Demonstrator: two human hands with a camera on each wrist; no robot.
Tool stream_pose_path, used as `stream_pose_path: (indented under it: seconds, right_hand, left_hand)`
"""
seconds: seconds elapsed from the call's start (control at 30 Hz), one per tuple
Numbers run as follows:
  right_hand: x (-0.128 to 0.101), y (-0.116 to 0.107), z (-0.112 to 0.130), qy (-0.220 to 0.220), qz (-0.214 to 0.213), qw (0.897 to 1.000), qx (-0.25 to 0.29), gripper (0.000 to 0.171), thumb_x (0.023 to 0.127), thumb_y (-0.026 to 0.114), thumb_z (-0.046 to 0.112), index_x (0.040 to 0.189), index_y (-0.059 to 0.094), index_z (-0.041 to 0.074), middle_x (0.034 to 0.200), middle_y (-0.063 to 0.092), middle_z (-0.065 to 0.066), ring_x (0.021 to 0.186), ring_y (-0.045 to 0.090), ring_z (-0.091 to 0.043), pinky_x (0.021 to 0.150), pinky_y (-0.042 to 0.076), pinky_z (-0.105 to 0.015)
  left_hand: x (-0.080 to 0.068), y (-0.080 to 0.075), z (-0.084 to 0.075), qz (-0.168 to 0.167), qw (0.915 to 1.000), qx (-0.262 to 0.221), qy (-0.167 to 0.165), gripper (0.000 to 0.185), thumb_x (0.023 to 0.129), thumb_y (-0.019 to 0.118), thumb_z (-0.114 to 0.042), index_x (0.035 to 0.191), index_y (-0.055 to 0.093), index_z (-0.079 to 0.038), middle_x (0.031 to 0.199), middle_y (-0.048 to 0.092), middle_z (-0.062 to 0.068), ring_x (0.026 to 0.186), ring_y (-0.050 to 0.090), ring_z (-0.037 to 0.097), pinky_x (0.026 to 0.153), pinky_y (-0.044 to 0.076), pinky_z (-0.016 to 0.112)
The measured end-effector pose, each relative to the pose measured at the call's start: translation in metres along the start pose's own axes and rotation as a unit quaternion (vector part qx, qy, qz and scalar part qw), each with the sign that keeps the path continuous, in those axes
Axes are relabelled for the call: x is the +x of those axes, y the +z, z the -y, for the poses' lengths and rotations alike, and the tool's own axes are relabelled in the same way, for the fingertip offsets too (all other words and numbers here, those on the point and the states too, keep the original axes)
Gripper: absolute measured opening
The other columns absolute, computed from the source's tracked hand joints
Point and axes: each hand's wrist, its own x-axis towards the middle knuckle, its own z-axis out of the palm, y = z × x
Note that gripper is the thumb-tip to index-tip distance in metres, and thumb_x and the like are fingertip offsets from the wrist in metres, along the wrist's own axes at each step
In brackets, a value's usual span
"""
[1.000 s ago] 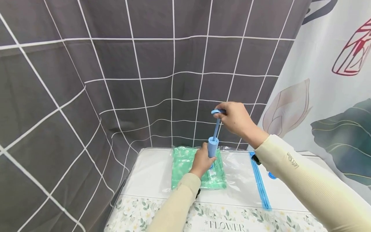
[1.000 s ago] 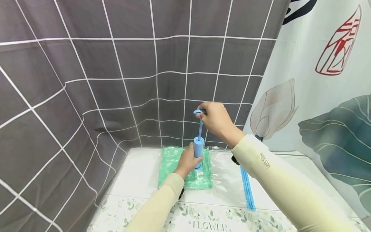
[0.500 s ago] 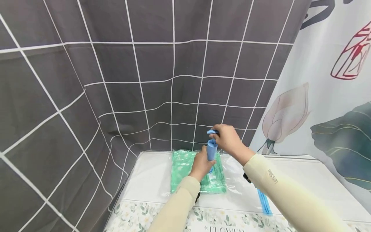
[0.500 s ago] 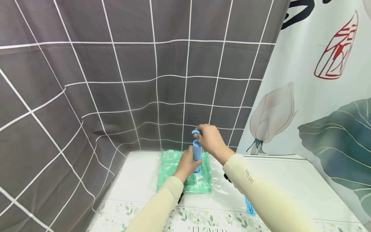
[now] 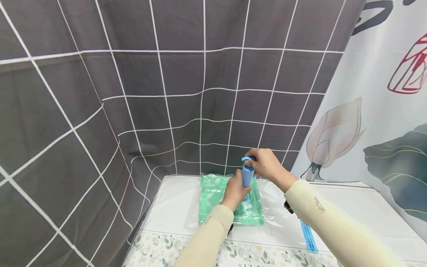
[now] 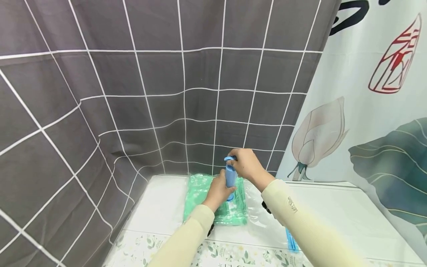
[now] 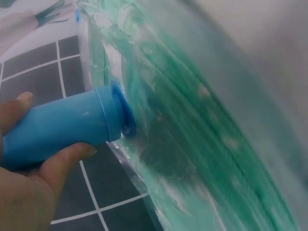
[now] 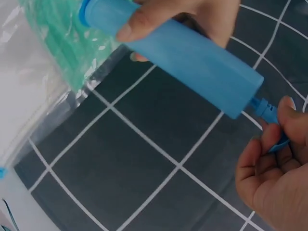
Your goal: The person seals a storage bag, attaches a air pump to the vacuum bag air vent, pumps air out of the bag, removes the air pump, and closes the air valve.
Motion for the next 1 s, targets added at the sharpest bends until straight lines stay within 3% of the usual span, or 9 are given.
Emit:
stream_pose_path:
  seconds: [0.2,0.37,0.5,0.67,1.0]
  right_hand:
    - [0.0,-0.025,0.009,0.005,0.019,1.0,0.007,0.021,0.108,0.078,0.015,0.12,0.082,-0.002,0.106,0.086,-0.017,0.085,0.077,-0.023,0.079,0.066,-0.044]
    - [0.009,-0.059,0.027,-0.011,0.0,1.0,-0.007,0.021,0.109,0.076,0.016,0.12,0.083,-0.002,0.108,0.085,-0.017,0.09,0.078,-0.027,0.086,0.067,-0.05]
    - [0.009,-0.076,0.032,0.006,-0.007,1.0,-0.014,0.022,0.11,0.076,0.018,0.121,0.083,0.0,0.108,0.085,-0.017,0.091,0.076,-0.028,0.086,0.064,-0.049]
    - [0.007,-0.077,0.028,0.023,-0.022,0.999,-0.016,0.021,0.11,0.076,0.019,0.12,0.082,0.001,0.105,0.085,-0.016,0.085,0.073,-0.026,0.081,0.058,-0.044]
    - [0.006,-0.068,0.024,0.004,-0.058,0.998,-0.017,0.022,0.111,0.075,0.018,0.123,0.081,0.001,0.108,0.084,-0.017,0.081,0.069,-0.026,0.078,0.057,-0.043]
  left_hand:
    - [-0.004,0.003,0.002,0.008,0.9999,-0.002,0.011,0.065,0.096,0.093,-0.016,0.147,0.055,0.002,0.125,0.081,0.026,0.111,0.083,0.041,0.095,0.071,0.053]
    - [-0.003,0.0,0.002,-0.004,0.9995,0.003,0.03,0.067,0.094,0.095,-0.016,0.145,0.055,0.003,0.12,0.082,0.026,0.107,0.084,0.04,0.093,0.071,0.05]
    - [-0.004,0.005,-0.002,-0.005,0.9995,0.008,0.031,0.067,0.094,0.095,-0.015,0.145,0.055,0.004,0.121,0.082,0.027,0.108,0.085,0.041,0.094,0.072,0.05]
    - [-0.005,0.006,-0.006,0.006,0.9996,0.009,0.026,0.068,0.095,0.094,-0.014,0.147,0.055,0.005,0.124,0.082,0.028,0.11,0.084,0.041,0.096,0.072,0.05]
    - [-0.001,0.0,-0.006,0.016,0.9998,0.002,0.009,0.071,0.095,0.094,-0.015,0.15,0.053,0.005,0.125,0.081,0.028,0.113,0.083,0.041,0.099,0.071,0.051]
